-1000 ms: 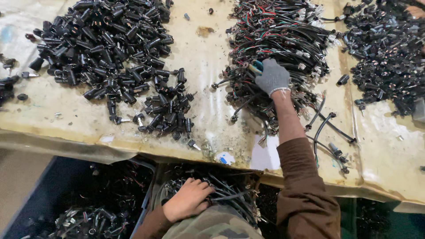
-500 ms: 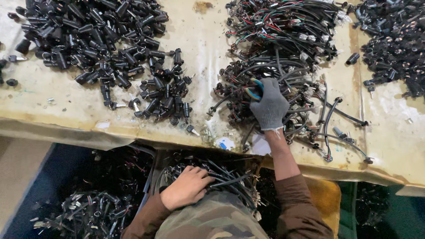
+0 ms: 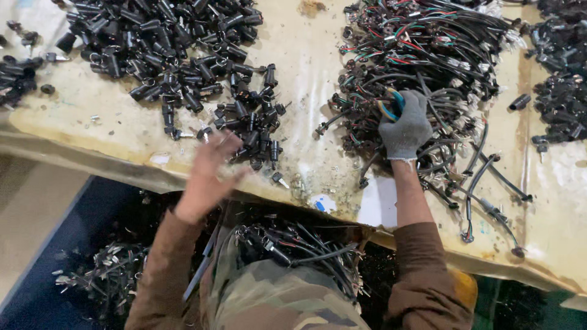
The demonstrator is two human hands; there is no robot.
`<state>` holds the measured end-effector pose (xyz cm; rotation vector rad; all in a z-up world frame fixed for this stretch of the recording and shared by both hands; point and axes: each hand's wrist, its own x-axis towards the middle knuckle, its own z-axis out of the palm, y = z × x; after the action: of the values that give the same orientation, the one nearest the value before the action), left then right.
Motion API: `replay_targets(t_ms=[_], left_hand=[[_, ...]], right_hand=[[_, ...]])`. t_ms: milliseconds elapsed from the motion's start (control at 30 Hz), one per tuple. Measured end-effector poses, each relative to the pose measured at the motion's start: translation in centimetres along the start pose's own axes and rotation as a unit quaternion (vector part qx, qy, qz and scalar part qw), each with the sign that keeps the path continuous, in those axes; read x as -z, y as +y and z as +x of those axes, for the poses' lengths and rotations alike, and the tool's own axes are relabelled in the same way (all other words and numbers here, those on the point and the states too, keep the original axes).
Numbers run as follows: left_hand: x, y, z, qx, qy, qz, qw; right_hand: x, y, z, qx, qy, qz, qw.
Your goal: The person repeatedly picks up black cylindrical electrical components with attached wires from a table, uses a cutting tool to remove the cylindrical housing, and discards the housing while retaining the wire. The process is performed one at a time in a repetitive sequence.
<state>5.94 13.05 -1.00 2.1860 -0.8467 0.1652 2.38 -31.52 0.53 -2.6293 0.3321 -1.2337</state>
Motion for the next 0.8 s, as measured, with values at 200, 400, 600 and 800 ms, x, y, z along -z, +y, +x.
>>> replay_targets(t_ms=[200, 400, 600, 800], left_hand=[[9.1, -17.8, 10.1, 0.210, 0.224, 0.258, 0.916], [10.8, -26.9, 18.1, 0.329, 0.241, 0.150, 0.901], [5.3, -27.3, 16.3, 0.134, 0.218, 0.207, 0.944], [1.7, -21.0, 15.1, 0.116, 0.196, 0.144, 0.963]], right_hand=[[0.3, -0.7, -0.2, -0.004, 0.008, -0.002, 1.000], [-1.0, -0.7, -0.1, 0.005, 0.024, 0.003, 1.000], [-1.0, 0.3, -0.4, -0.004, 0.008, -0.006, 1.000], [-0.8, -0.3, -0.4, -0.011, 0.000, 0.003, 1.000]])
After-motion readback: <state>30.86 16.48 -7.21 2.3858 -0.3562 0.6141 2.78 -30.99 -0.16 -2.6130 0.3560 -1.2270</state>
